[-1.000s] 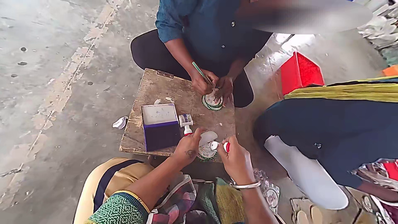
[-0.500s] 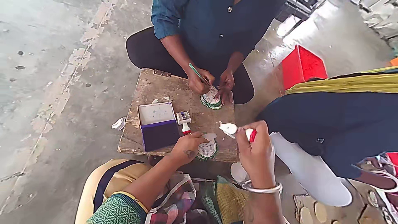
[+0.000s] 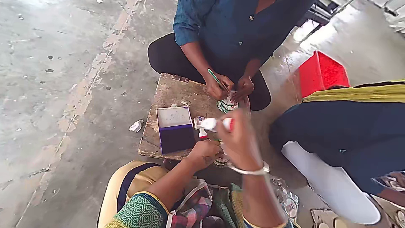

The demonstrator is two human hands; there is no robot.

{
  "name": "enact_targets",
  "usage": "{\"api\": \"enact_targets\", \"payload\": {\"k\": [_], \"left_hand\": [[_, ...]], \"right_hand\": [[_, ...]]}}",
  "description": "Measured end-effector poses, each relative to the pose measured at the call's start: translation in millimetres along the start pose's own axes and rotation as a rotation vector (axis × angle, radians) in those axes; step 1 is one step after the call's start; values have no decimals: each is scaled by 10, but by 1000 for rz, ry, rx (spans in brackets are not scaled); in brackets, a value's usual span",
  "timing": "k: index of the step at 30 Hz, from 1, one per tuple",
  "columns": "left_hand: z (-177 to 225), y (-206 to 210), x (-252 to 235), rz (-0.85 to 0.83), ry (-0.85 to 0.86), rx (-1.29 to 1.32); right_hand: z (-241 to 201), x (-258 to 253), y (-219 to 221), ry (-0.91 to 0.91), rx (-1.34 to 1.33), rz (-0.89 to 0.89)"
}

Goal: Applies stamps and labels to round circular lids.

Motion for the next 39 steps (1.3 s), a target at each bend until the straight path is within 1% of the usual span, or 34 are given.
{"api": "enact_targets", "payload": {"k": [2, 4, 6, 9, 13, 15, 18, 21, 26, 28, 31, 34, 35, 37, 38, 39], "left_hand": [[44, -84, -5, -38, -59, 68], [224, -306, 55, -44, -187, 184], [296, -385, 76, -34, -267, 218], [300, -416, 50, -59, -320, 214], [277, -403, 33, -18, -350, 231], [288, -404, 19, -27, -369, 228], [284, -384, 16, -17, -373, 203], [315, -411, 5, -5, -427, 225], [322, -420, 20, 97, -444, 332], [269, -387, 26, 136, -410, 351], [212, -297, 25, 170, -357, 253], [215, -243, 32, 219, -356, 214], [229, -250, 27, 220, -376, 204], [246, -259, 18, 213, -376, 161], [251, -253, 33, 198, -358, 149], [249, -248, 46, 194, -328, 150]], "right_hand": [[286, 187, -374, 63, 21, 153], [538, 413, -563, 163, 73, 201], [703, 617, -571, 253, 113, 181], [811, 802, -472, 291, 137, 146], [808, 858, -403, 277, 118, 123], [798, 862, -399, 271, 124, 127], [808, 870, -405, 287, 114, 149], [811, 887, -414, 279, 111, 175], [798, 894, -421, 272, 132, 168], [779, 874, -351, 266, 136, 126], [739, 809, -160, 251, 156, 38], [657, 688, -78, 241, 230, 31], [623, 635, -43, 259, 246, 16], [568, 526, 112, 342, 282, -72], [575, 527, 222, 342, 303, -82], [604, 550, 295, 300, 325, -55]]}}
Point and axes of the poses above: each hand's wrist, its own x-axis away from the middle knuckle, its own y-axis out of the palm, z = x × y, the point moved 1 cm from there along -x, towards the middle knuckle, and after that the axes turned 4 degrees about -x, right-handed, at the moved point
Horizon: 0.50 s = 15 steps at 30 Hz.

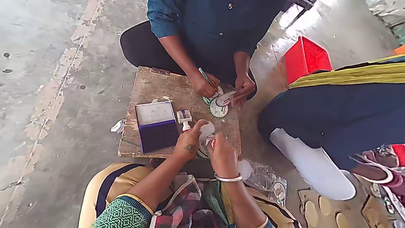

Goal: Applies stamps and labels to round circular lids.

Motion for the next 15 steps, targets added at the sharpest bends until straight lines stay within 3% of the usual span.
{"api": "enact_targets", "payload": {"k": [4, 8, 11, 13, 15], "left_hand": [[7, -66, 17, -120, 85, -24], [-8, -112, 24, -275, 181, -86], [20, -134, 45, -354, 256, -157], [-9, -119, 109, -230, 332, -117], [-244, 70, 179, 80, 440, 85]], "right_hand": [[129, -13, -172, 48, -85, 2], [169, -9, -592, -52, -191, 331], [-173, -143, -716, -146, -249, 183], [-526, -280, -566, -214, -234, -9], [-867, -378, -313, -245, -189, -177]]}}
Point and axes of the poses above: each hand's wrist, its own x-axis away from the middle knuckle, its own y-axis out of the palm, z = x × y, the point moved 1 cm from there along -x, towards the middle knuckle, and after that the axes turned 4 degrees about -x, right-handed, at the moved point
